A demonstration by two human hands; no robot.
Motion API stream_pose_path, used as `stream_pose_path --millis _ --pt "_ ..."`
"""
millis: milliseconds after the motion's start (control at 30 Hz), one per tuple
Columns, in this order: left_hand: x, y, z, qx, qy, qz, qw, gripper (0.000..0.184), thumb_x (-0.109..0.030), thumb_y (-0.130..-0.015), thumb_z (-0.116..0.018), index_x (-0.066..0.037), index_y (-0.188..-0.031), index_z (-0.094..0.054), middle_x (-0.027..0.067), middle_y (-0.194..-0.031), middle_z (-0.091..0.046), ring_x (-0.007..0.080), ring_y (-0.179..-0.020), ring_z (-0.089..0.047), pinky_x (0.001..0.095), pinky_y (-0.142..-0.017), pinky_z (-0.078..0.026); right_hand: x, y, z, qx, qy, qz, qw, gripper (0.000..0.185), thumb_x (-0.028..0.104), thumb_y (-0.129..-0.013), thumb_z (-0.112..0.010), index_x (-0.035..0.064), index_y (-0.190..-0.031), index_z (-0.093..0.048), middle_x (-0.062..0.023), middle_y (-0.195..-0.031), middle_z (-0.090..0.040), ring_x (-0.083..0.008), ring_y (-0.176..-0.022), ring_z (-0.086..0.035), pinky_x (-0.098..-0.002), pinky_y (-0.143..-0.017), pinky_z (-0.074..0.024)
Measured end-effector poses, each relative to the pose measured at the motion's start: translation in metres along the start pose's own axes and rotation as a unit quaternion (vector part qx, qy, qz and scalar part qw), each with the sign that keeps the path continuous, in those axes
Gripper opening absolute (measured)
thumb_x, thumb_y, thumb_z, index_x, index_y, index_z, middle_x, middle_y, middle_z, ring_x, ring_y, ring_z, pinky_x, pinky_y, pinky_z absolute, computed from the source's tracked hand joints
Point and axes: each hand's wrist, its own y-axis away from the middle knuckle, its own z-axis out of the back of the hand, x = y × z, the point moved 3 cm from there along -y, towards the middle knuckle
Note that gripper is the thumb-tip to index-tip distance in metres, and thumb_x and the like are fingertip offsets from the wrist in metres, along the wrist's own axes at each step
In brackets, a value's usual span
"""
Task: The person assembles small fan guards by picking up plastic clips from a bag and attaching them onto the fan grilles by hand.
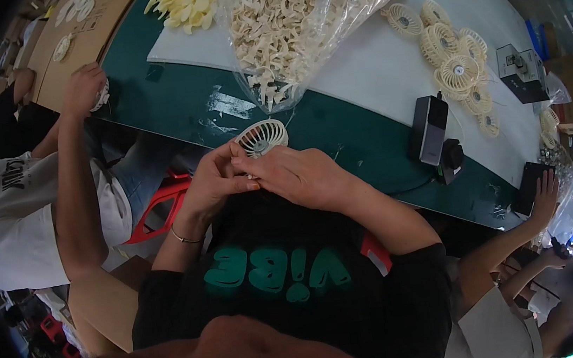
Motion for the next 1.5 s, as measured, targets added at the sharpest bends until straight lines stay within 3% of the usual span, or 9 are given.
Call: stream_pose_path --millis 67,233,767,833,967,1067,1200,1267,1500 --pt "0.000 0.000 -0.001 -0.010 -0.005 0.008 1.000 0.039 0.017 -0.074 -0.080 0.000 -0.103 -0.062 0.0126 -0.148 -0.050 0.0200 -0.112 -0.069 0.0345 -0.096 -0.061 -0.005 0.002 -0.002 0.046 -0.024 -0.054 0.997 0.054 0.014 -0.090 -0.075 0.0160 -0.141 -0.057 -0.0033 -0.097 -0.071 -0.0273 -0.088 -0.070 -0.0379 -0.069 -0.0569" --pt "-0.008 0.000 -0.005 -0.021 -0.096 -0.075 0.992 0.039 0.016 -0.074 -0.081 0.003 -0.104 -0.060 0.0149 -0.163 -0.026 0.0244 -0.115 -0.069 0.0348 -0.093 -0.063 -0.006 0.006 0.000 -0.041 -0.049 -0.007 0.998 0.051 0.010 -0.088 -0.076 0.0156 -0.136 -0.061 -0.0046 -0.103 -0.074 -0.0266 -0.087 -0.072 -0.0358 -0.069 -0.0578" --pt "0.004 0.001 0.000 -0.033 -0.072 -0.136 0.988 0.032 0.017 -0.077 -0.078 0.005 -0.099 -0.058 0.0198 -0.158 -0.037 0.0229 -0.112 -0.070 0.0294 -0.086 -0.065 0.002 0.005 0.004 -0.110 -0.087 0.016 0.990 0.056 0.001 -0.083 -0.080 0.0103 -0.136 -0.063 -0.0051 -0.102 -0.076 -0.0238 -0.083 -0.073 -0.0329 -0.068 -0.0586" --pt "0.002 0.000 0.003 -0.046 -0.142 -0.215 0.965 0.025 0.016 -0.077 -0.077 0.006 -0.091 -0.061 0.0205 -0.160 -0.036 0.0214 -0.114 -0.068 0.0280 -0.085 -0.065 0.004 0.006 0.003 -0.086 -0.108 0.009 0.990 0.059 0.001 -0.082 -0.080 0.0099 -0.138 -0.061 -0.0058 -0.102 -0.076 -0.0241 -0.083 -0.073 -0.0335 -0.068 -0.0588" --pt "-0.003 0.002 -0.001 -0.072 -0.132 -0.205 0.967 0.021 0.014 -0.075 -0.078 0.005 -0.087 -0.063 0.0218 -0.161 -0.036 0.0203 -0.118 -0.066 0.0261 -0.082 -0.064 0.007 0.005 0.008 -0.081 -0.118 0.002 0.990 0.062 -0.001 -0.083 -0.079 0.0088 -0.140 -0.058 -0.0073 -0.105 -0.076 -0.0230 -0.085 -0.074 -0.0322 -0.068 -0.0596" --pt "-0.012 0.003 0.001 -0.082 -0.242 -0.238 0.937 0.020 0.012 -0.072 -0.079 0.004 -0.084 -0.065 0.0224 -0.160 -0.038 0.0186 -0.120 -0.065 0.0247 -0.077 -0.063 0.003 0.004 0.020 -0.057 -0.174 -0.020 0.983 0.056 -0.004 -0.084 -0.076 0.0065 -0.137 -0.061 -0.0094 -0.109 -0.077 -0.0217 -0.089 -0.075 -0.0305 -0.069 -0.0604" --pt "-0.017 0.003 0.006 -0.102 -0.333 -0.254 0.902 0.019 0.010 -0.071 -0.081 0.001 -0.081 -0.067 0.0212 -0.159 -0.042 0.0184 -0.119 -0.066 0.0249 -0.076 -0.063 -0.022 -0.007 0.050 -0.174 -0.068 -0.074 0.980 0.038 -0.006 -0.083 -0.076 0.0052 -0.119 -0.072 -0.0108 -0.110 -0.076 -0.0224 -0.091 -0.074 -0.0307 -0.072 -0.0606" --pt "-0.020 0.003 0.007 -0.106 -0.366 -0.268 0.885 0.019 0.009 -0.071 -0.081 0.001 -0.081 -0.067 0.0204 -0.158 -0.043 0.0188 -0.119 -0.067 0.0254 -0.077 -0.063 -0.047 -0.013 0.053 -0.124 0.105 -0.056 0.985 0.037 -0.002 -0.082 -0.078 0.0078 -0.117 -0.073 -0.0096 -0.108 -0.076 -0.0270 -0.093 -0.072 -0.0332 -0.078 -0.0596" --pt "-0.017 -0.001 0.022 -0.115 -0.364 -0.232 0.895 0.020 0.009 -0.070 -0.081 0.000 -0.081 -0.066 0.0181 -0.157 -0.044 0.0207 -0.120 -0.067 0.0275 -0.080 -0.063 -0.108 -0.044 0.024 -0.011 0.198 -0.077 0.977 0.025 0.013 -0.087 -0.073 0.0188 -0.112 -0.072 -0.0009 -0.105 -0.071 -0.0242 -0.100 -0.069 -0.0388 -0.078 -0.0580"
